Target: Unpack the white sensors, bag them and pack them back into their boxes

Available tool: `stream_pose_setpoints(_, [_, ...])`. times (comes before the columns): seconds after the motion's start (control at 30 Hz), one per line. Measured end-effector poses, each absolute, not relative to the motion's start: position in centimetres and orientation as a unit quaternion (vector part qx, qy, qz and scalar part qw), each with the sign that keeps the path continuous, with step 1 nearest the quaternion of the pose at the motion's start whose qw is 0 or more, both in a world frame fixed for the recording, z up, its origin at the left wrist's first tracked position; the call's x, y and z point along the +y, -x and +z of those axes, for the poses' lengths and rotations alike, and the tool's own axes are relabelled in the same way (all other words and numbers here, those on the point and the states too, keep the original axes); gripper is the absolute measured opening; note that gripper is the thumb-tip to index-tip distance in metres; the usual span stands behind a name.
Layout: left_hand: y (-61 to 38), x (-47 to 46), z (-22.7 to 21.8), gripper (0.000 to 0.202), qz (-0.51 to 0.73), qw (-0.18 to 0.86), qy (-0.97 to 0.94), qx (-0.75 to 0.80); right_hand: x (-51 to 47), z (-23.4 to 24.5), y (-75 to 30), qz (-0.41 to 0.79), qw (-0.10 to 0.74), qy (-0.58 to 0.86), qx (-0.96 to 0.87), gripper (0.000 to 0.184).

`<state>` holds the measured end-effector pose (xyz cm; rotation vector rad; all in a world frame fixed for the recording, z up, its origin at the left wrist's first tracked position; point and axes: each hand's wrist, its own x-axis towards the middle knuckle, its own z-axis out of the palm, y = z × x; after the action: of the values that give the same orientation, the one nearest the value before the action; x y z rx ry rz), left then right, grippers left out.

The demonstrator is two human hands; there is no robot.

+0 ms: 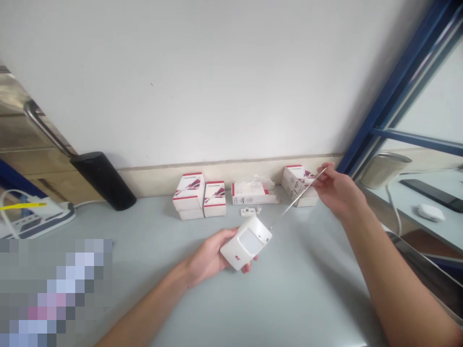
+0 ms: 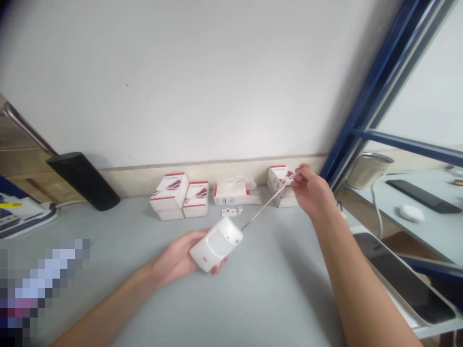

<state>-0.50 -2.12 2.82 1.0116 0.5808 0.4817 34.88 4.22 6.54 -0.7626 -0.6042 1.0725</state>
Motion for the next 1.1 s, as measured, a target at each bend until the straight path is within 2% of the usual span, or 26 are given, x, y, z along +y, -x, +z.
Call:
stream_pose_setpoints(0.23, [1.5,-1.6,2.5,0.054,0.196,0.801,-0.489,0.284,4.2,6.6,-36.1,0.523,0.725,0.315,-0.319,0.025])
stream_pose_setpoints(0.37, [2.0,-1.1,1.5,0.052,0.204,0.824,-0.460,0.259,4.1,6.8,-35.5,0.494,0.717,0.339,-0.356,0.032])
stream_pose_setpoints(0.53, [2.3,-0.6,0.6,0.053,0.209,0.846,-0.438,0.220,3.9,7.2,-34.8,0.434,0.759,0.331,-0.354,0.041])
stream_pose_setpoints(0.87, [2.1,-0.7,0.4,0.050,0.215,0.853,-0.427,0.209,3.6,7.7,-34.1,0.388,0.777,0.341,-0.360,0.045])
stream_pose_setpoints(1.1, [2.0,-0.9,0.8,0.048,0.234,0.851,-0.417,0.219,3.9,7.3,-34.1,0.348,0.778,0.355,-0.384,0.041])
